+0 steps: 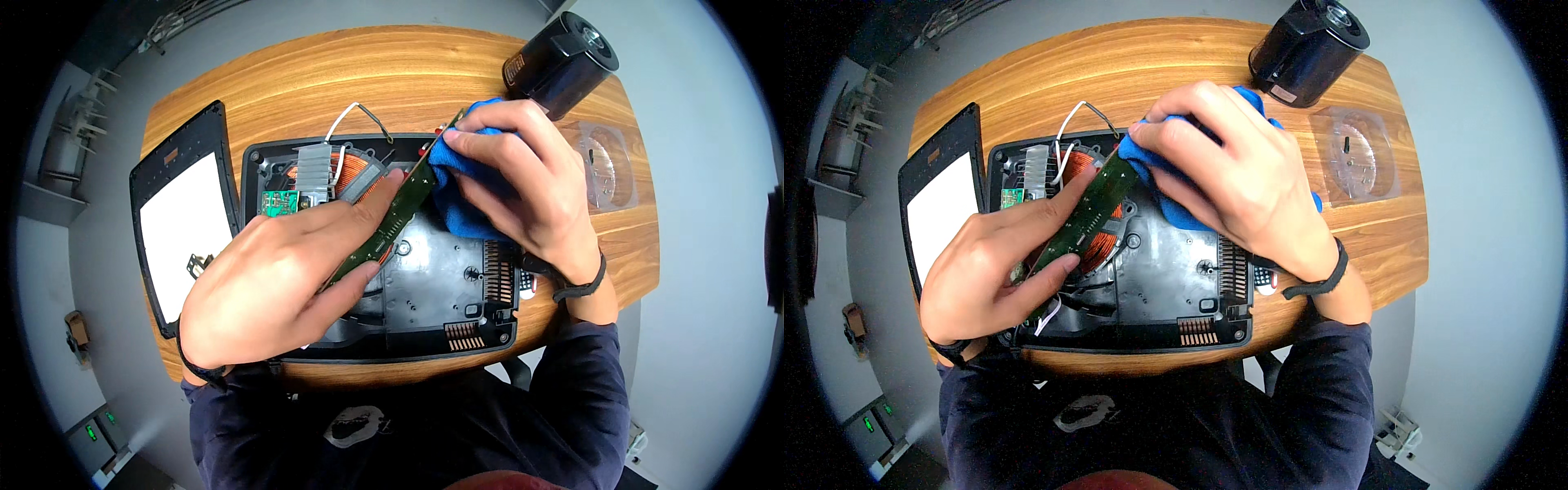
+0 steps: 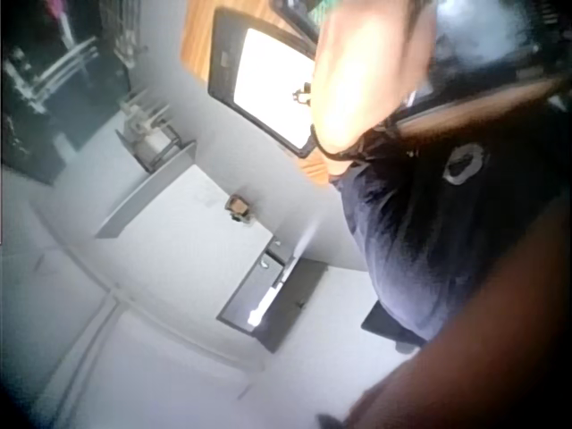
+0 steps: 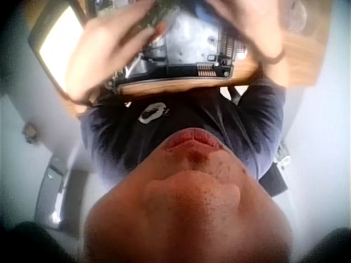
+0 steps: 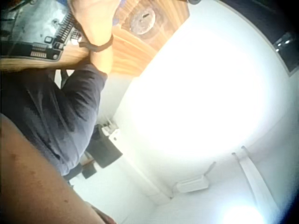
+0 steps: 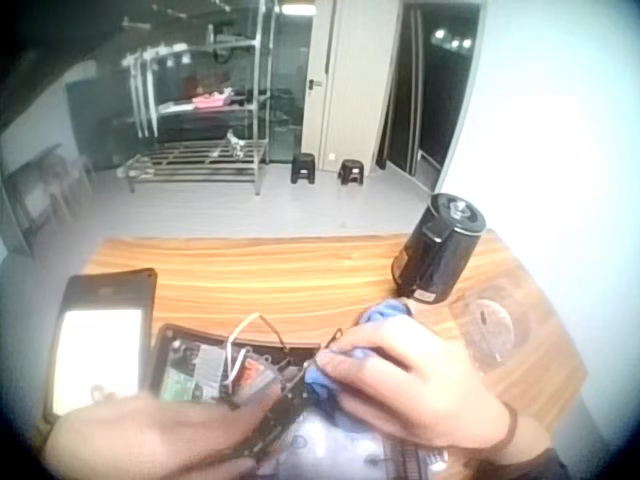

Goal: The person disassembles a small appliance, removes the heating coil, and wipes the interior housing with a blue cloth. They then wipe the heating coil and a circuit board before placing them back into the housing.

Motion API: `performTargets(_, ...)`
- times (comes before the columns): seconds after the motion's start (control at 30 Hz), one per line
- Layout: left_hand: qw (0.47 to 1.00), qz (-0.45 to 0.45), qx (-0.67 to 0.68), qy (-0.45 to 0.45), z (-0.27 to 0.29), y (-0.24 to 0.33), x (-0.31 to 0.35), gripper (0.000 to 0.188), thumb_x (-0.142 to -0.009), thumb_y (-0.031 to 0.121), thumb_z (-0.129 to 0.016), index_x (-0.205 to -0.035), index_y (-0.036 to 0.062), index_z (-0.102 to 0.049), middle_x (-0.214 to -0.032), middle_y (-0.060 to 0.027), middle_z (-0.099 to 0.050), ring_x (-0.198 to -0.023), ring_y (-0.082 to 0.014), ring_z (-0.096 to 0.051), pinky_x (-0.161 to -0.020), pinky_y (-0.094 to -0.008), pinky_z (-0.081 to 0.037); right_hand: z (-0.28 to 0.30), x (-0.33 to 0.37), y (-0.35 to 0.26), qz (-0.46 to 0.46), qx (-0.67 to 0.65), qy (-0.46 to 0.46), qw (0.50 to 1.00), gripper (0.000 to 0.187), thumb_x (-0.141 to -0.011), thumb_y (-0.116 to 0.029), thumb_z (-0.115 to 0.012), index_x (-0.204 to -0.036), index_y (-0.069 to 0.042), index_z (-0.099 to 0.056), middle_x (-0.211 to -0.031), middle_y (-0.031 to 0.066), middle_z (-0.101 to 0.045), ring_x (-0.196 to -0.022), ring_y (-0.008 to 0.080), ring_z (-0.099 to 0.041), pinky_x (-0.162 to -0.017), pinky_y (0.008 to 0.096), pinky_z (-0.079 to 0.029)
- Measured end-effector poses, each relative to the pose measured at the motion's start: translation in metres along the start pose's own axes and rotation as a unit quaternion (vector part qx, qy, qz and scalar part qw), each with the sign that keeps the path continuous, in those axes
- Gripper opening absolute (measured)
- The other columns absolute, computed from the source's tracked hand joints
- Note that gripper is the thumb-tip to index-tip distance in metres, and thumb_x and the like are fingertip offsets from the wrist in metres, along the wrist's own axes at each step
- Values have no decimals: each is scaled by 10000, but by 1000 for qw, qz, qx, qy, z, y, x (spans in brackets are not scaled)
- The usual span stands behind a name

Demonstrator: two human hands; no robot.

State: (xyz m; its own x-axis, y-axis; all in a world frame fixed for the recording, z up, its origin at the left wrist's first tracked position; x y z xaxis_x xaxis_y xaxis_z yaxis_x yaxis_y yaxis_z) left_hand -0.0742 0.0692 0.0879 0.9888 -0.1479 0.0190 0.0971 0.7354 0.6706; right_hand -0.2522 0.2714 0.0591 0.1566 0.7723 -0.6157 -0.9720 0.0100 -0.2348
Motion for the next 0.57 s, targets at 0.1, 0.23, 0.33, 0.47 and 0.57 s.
performTargets(0.1, 1000, 4, -8, 6, 1, -7, -2, 714, -940, 18, -766, -1620, -55, -557, -1053, -257, -734, -950, -484, -738, -889, -449, -598, 1, 3, 14, -25, 42, 7, 999, 316, -882, -111, -862, -1184, -89, -773, -1100, 91, -693, -1015, 323, -733, -855, 413, -608)
performTargets(0.23, 1000, -6, -22, 18, -3, -13, -4, 693, -954, 30, -753, -1617, -48, -564, -1018, -230, -720, -925, -451, -735, -871, -446, -590, 3, 2, 11, -42, 63, 13, 997, 298, -897, -146, -863, -1176, -94, -773, -1055, 96, -681, -961, 326, -729, -821, 424, -606)
performTargets(0.33, 1000, -5, -12, 17, -4, -14, -5, 697, -950, 27, -758, -1617, -43, -566, -1038, -230, -723, -942, -447, -738, -877, -453, -587, 2, 2, 8, -80, 69, 20, 994, 292, -883, -172, -884, -1129, -79, -758, -997, 100, -690, -895, 331, -728, -788, 426, -604)
performTargets(0.47, 1000, -1, -4, 4, -4, -11, -4, 712, -948, 34, -769, -1623, -42, -556, -1054, -240, -726, -952, -454, -740, -882, -452, -590, 4, 2, 6, -70, 17, 14, 997, 291, -876, -198, -906, -1067, -65, -731, -932, 109, -704, -850, 345, -727, -755, 426, -597)
performTargets(0.57, 1000, 1, -7, 0, -4, -12, -4, 719, -949, 39, -774, -1628, -40, -550, -1066, -244, -730, -968, -457, -746, -888, -451, -593, 1, 3, 4, -45, -9, -18, 999, 277, -893, -212, -906, -1058, -77, -729, -941, 125, -722, -870, 351, -741, -768, 428, -606)
Point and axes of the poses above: each hand's wrist, its own x-axis away from the middle knuckle, its own z-axis out of the back of the hand, y = z × x, the point moved 2 cm from there along -x, towards the middle knuckle
